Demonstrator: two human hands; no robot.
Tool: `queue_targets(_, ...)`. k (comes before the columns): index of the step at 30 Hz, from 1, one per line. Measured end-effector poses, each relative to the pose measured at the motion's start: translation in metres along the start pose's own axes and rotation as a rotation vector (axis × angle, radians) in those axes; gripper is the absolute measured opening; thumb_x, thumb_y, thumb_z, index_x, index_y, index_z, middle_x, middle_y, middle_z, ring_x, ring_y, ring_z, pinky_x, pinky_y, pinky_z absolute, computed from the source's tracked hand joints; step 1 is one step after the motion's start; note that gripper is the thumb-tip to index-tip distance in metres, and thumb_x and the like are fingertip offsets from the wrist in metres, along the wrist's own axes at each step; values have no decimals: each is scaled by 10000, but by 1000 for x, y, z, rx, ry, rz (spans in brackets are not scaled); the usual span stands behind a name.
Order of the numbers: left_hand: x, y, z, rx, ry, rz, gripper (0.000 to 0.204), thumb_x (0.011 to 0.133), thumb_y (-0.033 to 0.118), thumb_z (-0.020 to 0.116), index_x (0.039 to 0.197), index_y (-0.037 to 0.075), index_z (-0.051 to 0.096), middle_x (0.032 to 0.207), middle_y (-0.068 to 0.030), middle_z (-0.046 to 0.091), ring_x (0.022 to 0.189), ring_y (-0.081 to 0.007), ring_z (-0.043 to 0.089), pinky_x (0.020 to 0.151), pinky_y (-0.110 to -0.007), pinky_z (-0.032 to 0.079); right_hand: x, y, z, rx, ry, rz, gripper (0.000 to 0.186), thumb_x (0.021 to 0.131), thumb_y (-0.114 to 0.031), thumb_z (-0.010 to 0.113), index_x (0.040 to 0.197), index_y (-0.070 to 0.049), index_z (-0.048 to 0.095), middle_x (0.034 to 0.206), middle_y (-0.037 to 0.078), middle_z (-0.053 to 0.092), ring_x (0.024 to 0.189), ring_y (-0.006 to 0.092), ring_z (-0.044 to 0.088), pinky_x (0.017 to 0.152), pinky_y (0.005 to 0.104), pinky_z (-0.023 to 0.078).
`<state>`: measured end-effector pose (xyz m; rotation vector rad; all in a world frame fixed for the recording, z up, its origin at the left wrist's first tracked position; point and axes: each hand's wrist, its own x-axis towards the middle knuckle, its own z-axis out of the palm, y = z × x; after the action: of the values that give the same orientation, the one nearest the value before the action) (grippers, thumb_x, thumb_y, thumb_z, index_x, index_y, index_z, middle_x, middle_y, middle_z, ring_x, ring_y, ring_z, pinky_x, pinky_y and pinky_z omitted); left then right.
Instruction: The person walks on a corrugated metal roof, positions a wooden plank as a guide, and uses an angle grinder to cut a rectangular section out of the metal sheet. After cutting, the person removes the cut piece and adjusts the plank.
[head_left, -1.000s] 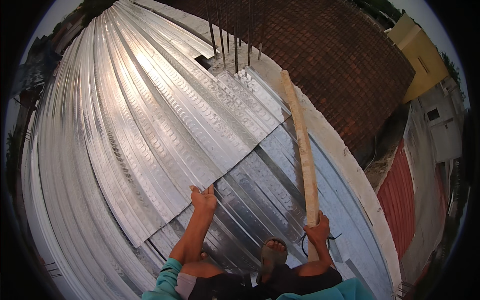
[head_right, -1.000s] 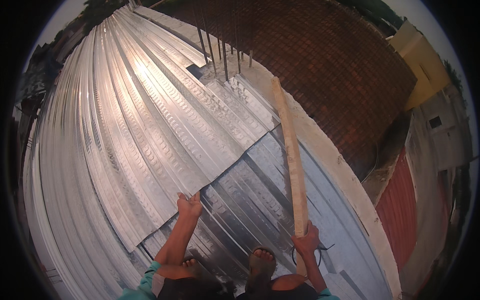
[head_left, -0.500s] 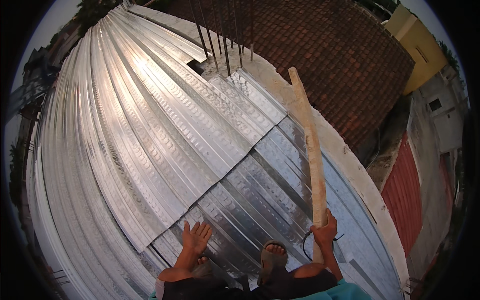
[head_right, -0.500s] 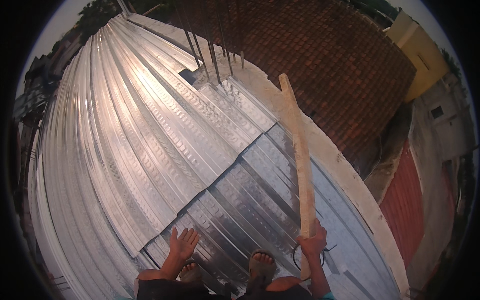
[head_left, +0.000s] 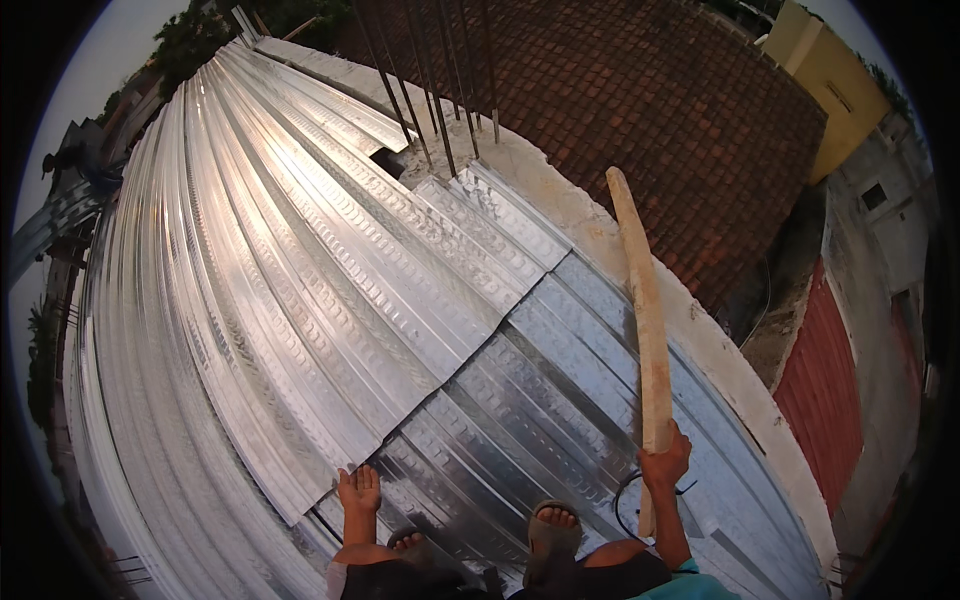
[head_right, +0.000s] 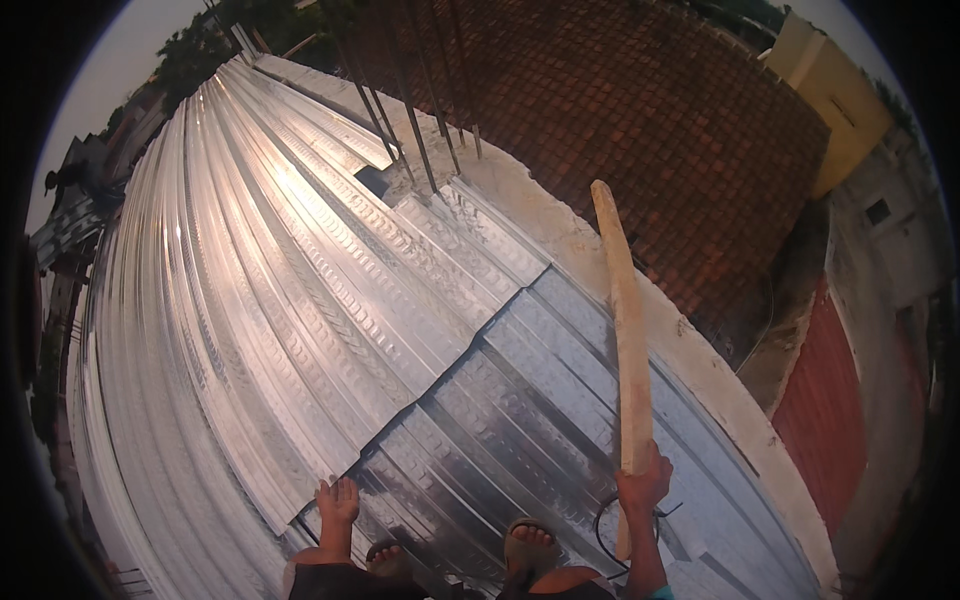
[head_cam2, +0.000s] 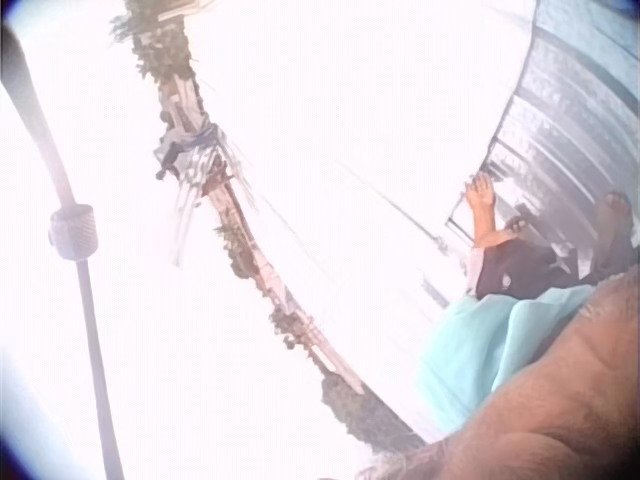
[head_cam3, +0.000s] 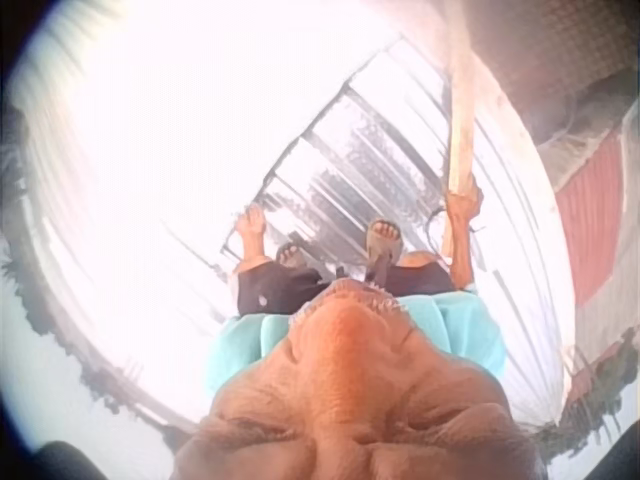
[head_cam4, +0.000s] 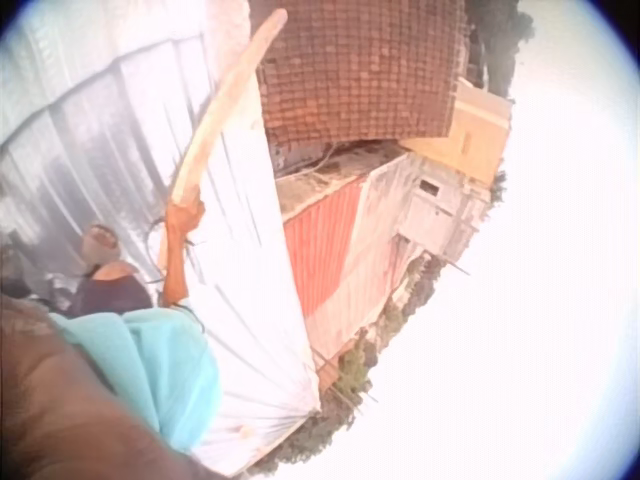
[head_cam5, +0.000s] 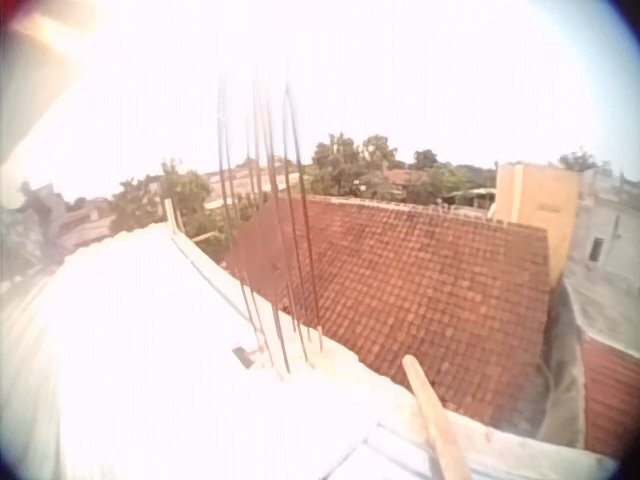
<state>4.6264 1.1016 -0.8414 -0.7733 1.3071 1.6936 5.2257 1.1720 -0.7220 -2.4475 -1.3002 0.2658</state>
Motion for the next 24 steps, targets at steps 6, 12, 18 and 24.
queue_targets(6, 13, 21, 0, -38, 68, -50, 546, 1037, 399, 557, 1427, 36, 439, 1375, -146, 537, 1244, -278, 561, 997, -449, 531, -21, 5, -3, 41, 34, -4, 833, 560, -58, 838, 1350, -91, 575, 1049, 125, 596, 1039, 363, 578, 905, 478, 508)
queue_targets(12, 25, 21, -12, -11, 33, 52, 258, 1065, 339, 512, 1101, 94, 585, 1172, -92, 636, 1102, -277, 643, 975, -453, 536, -52, 28, -31, 98, 49, -137, 812, 518, -43, 845, 1286, -60, 582, 1024, 148, 594, 992, 385, 559, 843, 495, 490)
queue_targets(18, 35, 7, -2, 39, 61, 30, 252, 1087, 321, 466, 994, 129, 601, 1159, -84, 646, 1187, -291, 602, 1034, -479, 493, -55, 31, -58, 176, 27, -353, 805, 495, -78, 865, 1245, -29, 579, 1007, 168, 587, 932, 395, 568, 774, 502, 478)
queue_targets(24, 31, 4, 0, 133, -49, 100, 276, 1101, 362, 423, 1061, 141, 583, 1302, -104, 598, 1302, -306, 527, 1111, -494, 430, -57, -13, -23, 363, -57, -579, 750, 520, -132, 875, 1207, -26, 594, 1016, 173, 600, 903, 397, 572, 758, 508, 476)
